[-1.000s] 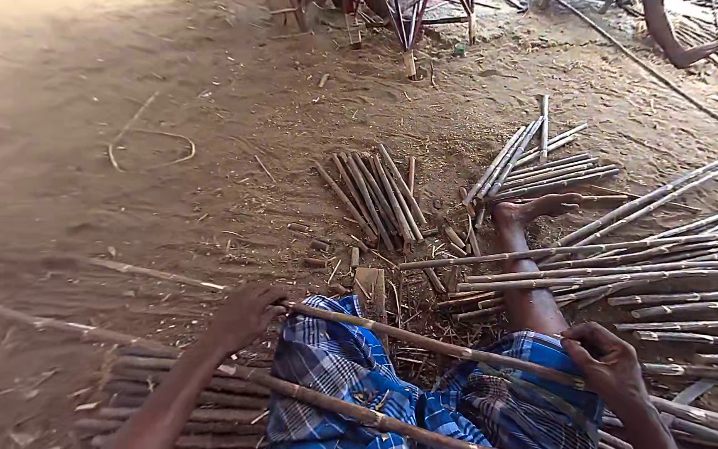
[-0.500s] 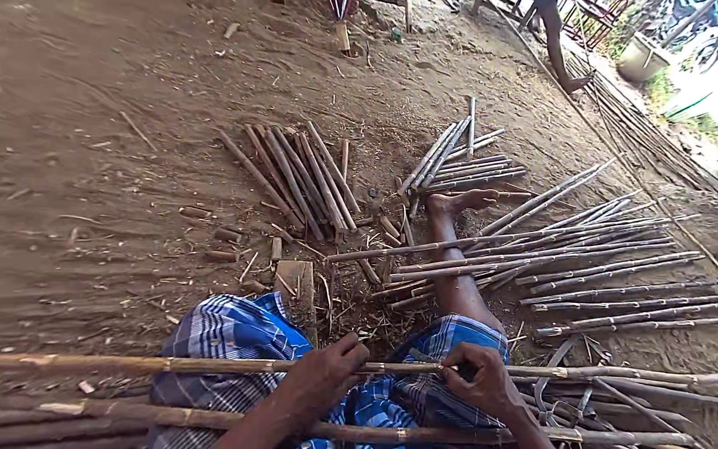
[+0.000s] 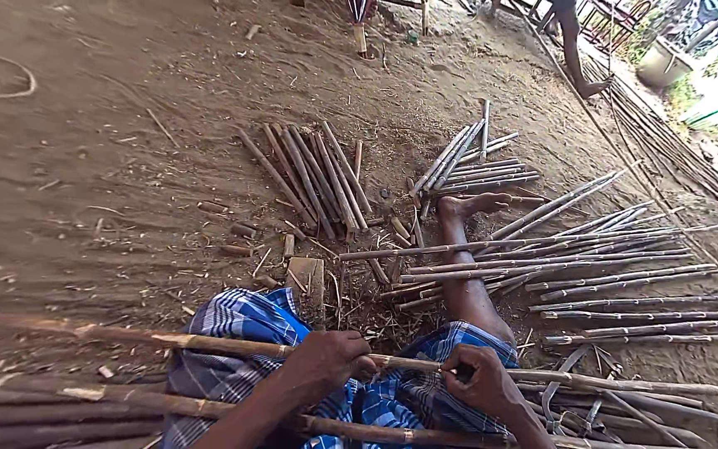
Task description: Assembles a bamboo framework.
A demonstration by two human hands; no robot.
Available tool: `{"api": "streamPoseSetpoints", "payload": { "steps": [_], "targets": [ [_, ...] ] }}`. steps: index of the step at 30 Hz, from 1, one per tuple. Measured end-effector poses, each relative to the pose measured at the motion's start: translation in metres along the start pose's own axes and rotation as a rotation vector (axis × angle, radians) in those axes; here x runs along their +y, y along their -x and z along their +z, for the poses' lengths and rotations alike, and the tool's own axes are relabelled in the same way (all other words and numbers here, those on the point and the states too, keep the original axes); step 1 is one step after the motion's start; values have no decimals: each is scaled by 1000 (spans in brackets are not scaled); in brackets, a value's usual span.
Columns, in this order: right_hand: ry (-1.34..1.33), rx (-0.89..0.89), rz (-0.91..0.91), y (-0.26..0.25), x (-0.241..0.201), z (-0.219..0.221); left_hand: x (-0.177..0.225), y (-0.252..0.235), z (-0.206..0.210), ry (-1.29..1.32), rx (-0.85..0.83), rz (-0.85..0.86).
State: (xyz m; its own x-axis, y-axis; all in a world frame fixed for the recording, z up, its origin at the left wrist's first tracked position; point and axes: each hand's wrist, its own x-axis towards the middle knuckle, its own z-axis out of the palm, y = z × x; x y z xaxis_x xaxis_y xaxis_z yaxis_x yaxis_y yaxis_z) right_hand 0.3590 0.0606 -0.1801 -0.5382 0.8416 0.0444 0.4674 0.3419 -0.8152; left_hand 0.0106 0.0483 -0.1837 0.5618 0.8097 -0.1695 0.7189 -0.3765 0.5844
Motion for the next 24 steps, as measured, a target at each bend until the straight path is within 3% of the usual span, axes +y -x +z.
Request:
{"api": "streamPoseSetpoints", "payload": {
  "steps": [2, 5, 7, 10, 12, 14, 17, 20, 24],
  "targets": [
    [-8, -16, 4, -4, 0, -2, 0, -4, -5, -12, -35, -35],
    [-103, 73, 86, -15, 3, -10, -18, 16, -13, -142, 212, -43],
    [-140, 187, 128, -18, 10, -22, -51, 53, -35, -268, 359, -126],
    [-183, 289, 182, -12, 21, -41, -115, 127, -69, -419, 398, -298],
    [-209, 283, 192, -13, 22, -40, -132, 155, -76, -390, 426, -311],
    [-201, 185, 143, -18, 12, -23, -127, 155, -71, -402, 428, -253],
    [-200, 31, 37, -13, -18, 6, -88, 117, -38, -341, 354, -124],
    [-176, 77, -6, -3, -14, 3, -63, 80, -16, -280, 362, -41],
    [-76, 141, 60, 15, 2, -20, -65, 74, -9, -206, 388, -55]
  ]
}}
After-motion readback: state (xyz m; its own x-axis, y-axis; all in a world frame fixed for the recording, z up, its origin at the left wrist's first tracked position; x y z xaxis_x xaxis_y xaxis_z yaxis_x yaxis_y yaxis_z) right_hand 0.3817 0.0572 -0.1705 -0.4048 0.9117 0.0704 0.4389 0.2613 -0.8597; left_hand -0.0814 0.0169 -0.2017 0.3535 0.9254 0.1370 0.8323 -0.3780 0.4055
